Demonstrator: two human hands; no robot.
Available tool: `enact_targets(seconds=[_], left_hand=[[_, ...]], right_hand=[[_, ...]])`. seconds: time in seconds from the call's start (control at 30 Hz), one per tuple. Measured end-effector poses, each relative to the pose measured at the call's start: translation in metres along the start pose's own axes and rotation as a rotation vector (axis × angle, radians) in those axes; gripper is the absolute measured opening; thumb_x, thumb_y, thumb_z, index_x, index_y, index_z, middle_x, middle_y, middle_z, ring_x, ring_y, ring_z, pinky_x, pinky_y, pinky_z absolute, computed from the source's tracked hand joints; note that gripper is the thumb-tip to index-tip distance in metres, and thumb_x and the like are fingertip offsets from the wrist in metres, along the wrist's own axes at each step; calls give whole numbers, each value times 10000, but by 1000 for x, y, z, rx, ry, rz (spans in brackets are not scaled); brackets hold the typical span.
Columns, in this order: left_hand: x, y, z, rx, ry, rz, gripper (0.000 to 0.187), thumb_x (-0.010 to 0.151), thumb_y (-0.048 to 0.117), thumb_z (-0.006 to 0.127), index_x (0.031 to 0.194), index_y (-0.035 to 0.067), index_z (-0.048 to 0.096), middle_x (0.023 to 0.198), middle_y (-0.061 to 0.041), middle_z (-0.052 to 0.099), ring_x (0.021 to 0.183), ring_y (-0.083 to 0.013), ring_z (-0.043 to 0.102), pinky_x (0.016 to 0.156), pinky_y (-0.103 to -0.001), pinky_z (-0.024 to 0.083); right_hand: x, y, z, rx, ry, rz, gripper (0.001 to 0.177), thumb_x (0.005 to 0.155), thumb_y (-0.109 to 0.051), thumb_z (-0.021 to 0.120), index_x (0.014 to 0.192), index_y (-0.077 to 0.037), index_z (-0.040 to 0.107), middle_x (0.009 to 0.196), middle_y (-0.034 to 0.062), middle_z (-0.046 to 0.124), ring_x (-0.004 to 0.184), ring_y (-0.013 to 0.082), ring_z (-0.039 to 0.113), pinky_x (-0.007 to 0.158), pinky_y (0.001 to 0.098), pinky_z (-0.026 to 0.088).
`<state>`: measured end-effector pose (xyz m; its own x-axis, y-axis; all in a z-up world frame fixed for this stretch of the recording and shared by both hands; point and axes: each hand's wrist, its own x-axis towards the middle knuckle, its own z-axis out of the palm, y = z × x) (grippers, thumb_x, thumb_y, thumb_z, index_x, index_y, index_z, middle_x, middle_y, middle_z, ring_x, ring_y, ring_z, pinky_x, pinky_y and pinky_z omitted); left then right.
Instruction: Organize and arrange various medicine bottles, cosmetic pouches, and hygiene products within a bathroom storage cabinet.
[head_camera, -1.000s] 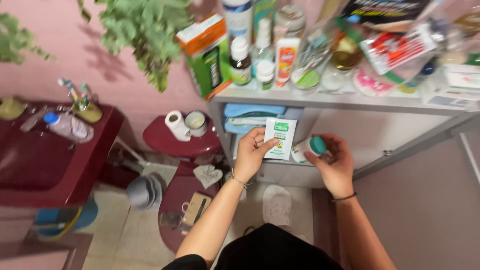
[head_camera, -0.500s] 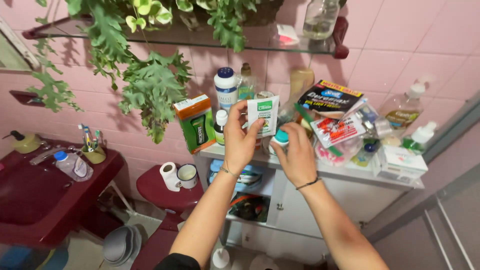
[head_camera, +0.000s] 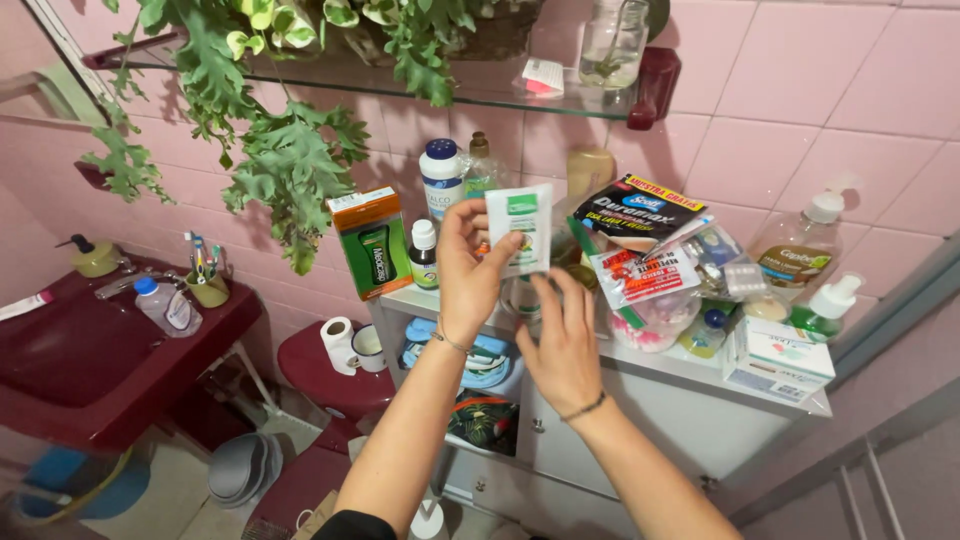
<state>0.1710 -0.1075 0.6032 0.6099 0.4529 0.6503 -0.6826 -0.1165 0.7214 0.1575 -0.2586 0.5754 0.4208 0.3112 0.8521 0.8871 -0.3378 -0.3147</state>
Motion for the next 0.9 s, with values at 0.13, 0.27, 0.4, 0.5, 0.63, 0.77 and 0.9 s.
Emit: enact_targets(seconds=[0.13, 0.27, 0.4, 0.5, 0.63, 0.77, 0.9], left_hand=[[0, -7, 35, -87, -49, -32, 460, 908, -71, 748, 1284, -22, 488, 1058, -116, 671, 951, -157, 668, 831, -277, 586], [-4, -16, 80, -330, -18, -200, 547, 869, -74, 729, 1302, -20, 399, 1144, -114, 628, 996, -178, 710, 847, -287, 610], [-4, -24, 118, -261, -112, -157, 695, 864, -101, 730, 1405, -10, 302, 1187, -148, 572, 1031, -195, 689, 858, -285, 588], [5, -20, 130, -167, -125, -184, 715, 839, -112, 686, 1427, -28, 287, 1299, -162, 558, 1062, -216, 664, 854, -313, 601], [-13, -28, 113, -222, -129, -113, 749, 846, -144, 670, 1464, -12, 267, 1401, -172, 498, 1195, -230, 628, 962, -327, 587], [-43, -16, 76, -298, -66, -150, 692, 874, -169, 619, 1467, 43, 331, 1466, -129, 451, 1247, -241, 589, 1005, -360, 567], [-72, -4, 41, -240, 3, -155, 541, 887, -174, 608, 1371, 25, 469, 1429, -140, 487, 1246, -262, 606, 1009, -407, 583]], right_hand=[[3, 6, -52, -6, -25, 89, 489, 761, -93, 816, 1208, -9, 637, 1221, 179, 589, 1113, 384, 591, 953, 475, 487], [17, 29, -91, 139, 108, 202, 313, 911, -119, 768, 1187, -28, 650, 1214, 118, 633, 933, 190, 698, 750, 286, 614], [46, 62, -109, 152, 122, 214, 301, 906, -65, 766, 1194, -17, 689, 1162, 100, 672, 812, 148, 650, 606, 244, 587], [71, 106, -107, 260, 91, 280, 347, 897, -68, 760, 1229, -17, 676, 1135, 85, 720, 808, 104, 707, 579, 252, 533], [102, 149, -106, 312, -78, 510, 331, 919, -95, 737, 1248, -68, 711, 965, 59, 785, 618, 133, 623, 528, 264, 506], [115, 174, -96, 231, -122, 456, 217, 932, -124, 727, 1139, -78, 771, 953, 86, 786, 757, 119, 726, 598, 267, 558], [110, 206, -82, -75, -131, 170, 157, 926, -153, 740, 1039, -73, 813, 941, 144, 764, 838, 263, 733, 798, 389, 575]])
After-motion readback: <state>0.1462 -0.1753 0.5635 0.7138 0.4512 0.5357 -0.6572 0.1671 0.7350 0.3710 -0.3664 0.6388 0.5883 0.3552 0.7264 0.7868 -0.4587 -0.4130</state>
